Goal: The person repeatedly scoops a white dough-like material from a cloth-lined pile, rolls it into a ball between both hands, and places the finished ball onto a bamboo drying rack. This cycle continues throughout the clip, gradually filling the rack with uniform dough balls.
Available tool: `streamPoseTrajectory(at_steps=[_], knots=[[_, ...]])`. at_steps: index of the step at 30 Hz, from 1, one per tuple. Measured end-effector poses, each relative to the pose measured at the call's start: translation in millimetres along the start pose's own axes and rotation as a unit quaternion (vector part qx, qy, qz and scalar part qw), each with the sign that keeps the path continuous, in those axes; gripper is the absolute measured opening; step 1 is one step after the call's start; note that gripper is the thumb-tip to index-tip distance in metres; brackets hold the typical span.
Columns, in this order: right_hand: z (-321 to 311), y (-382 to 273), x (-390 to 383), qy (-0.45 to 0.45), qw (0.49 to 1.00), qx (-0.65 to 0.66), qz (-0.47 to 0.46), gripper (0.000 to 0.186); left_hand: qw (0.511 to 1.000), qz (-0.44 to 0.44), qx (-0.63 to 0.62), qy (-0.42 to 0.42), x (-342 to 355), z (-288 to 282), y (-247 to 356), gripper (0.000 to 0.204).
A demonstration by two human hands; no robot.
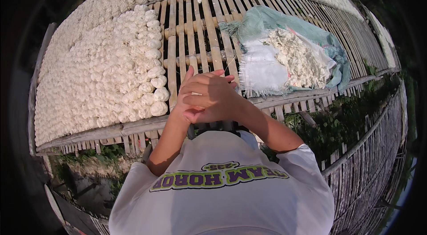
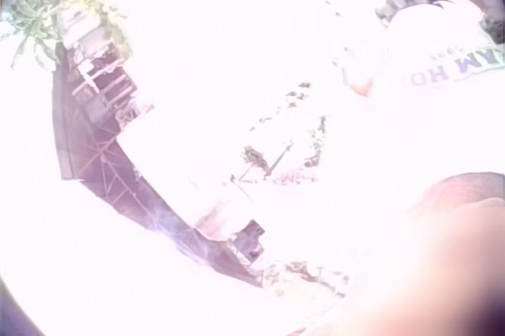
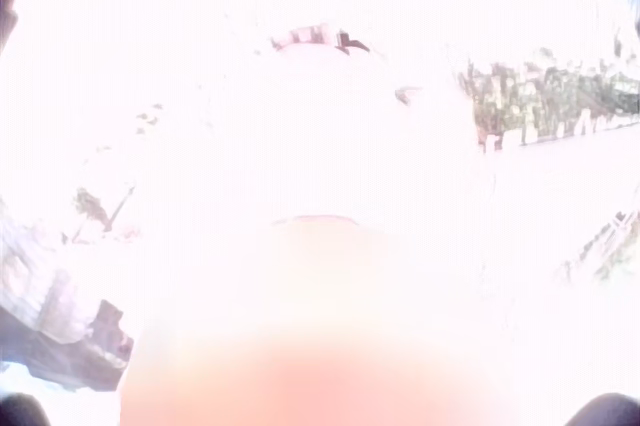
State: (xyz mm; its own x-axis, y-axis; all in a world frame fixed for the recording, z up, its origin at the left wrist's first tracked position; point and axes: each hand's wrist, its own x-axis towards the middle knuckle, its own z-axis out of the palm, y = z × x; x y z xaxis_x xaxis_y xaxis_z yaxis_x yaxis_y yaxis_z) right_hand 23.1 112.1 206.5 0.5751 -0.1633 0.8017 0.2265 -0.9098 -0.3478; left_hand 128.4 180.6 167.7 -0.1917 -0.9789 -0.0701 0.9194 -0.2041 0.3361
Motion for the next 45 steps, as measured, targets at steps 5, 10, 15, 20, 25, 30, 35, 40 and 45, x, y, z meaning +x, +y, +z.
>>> streamPoseTrajectory(at_steps=[5,10,15,20,25,30,35,40,45], knots=[[7.4,7.6,-3.3,-0.028,0.983,0.008,0.181,0.019,0.992,0.078,-0.077,0.069,-2.5,1.2,-9.4,0.085],[1.8,10.8,-8.6,-0.027,0.999,0.014,0.033,0.02,0.993,0.03,-0.069,0.087,0.7,-13.9,-17.7,0.075],[5.8,8.6,-16.9,-0.044,0.989,-0.016,0.139,0.019,0.997,0.06,-0.047,0.029,9.9,-44.0,-20.3,0.072],[15.4,18.0,-29.5,-0.038,0.995,-0.031,0.09,0.017,0.987,0.004,-0.117,-0.11,24.3,-67.5,-19.6,0.073],[19.8,22.7,-37.7,0.017,0.981,-0.035,0.189,0.021,0.989,0.035,-0.133,-0.055,34.7,-66.3,-21.6,0.074],[9.9,24.0,-38.3,-0.026,0.992,-0.016,0.126,0.023,0.987,0.021,-0.155,-0.018,28.5,-55.0,-10.3,0.08],[9.4,25.7,-33.1,-0.045,0.981,0.018,0.186,0.026,0.977,-0.002,-0.194,0.085,23.0,-44.9,-5.8,0.083],[13.5,22.7,-30.7,-0.079,0.966,0.011,0.245,0.03,0.982,0.07,-0.138,0.11,21.7,-39.0,-12.2,0.081],[9.6,25.7,-30.3,-0.082,0.989,-0.002,0.122,0.043,0.995,-0.019,-0.087,0.036,18.3,-35.5,4.0,0.079]])
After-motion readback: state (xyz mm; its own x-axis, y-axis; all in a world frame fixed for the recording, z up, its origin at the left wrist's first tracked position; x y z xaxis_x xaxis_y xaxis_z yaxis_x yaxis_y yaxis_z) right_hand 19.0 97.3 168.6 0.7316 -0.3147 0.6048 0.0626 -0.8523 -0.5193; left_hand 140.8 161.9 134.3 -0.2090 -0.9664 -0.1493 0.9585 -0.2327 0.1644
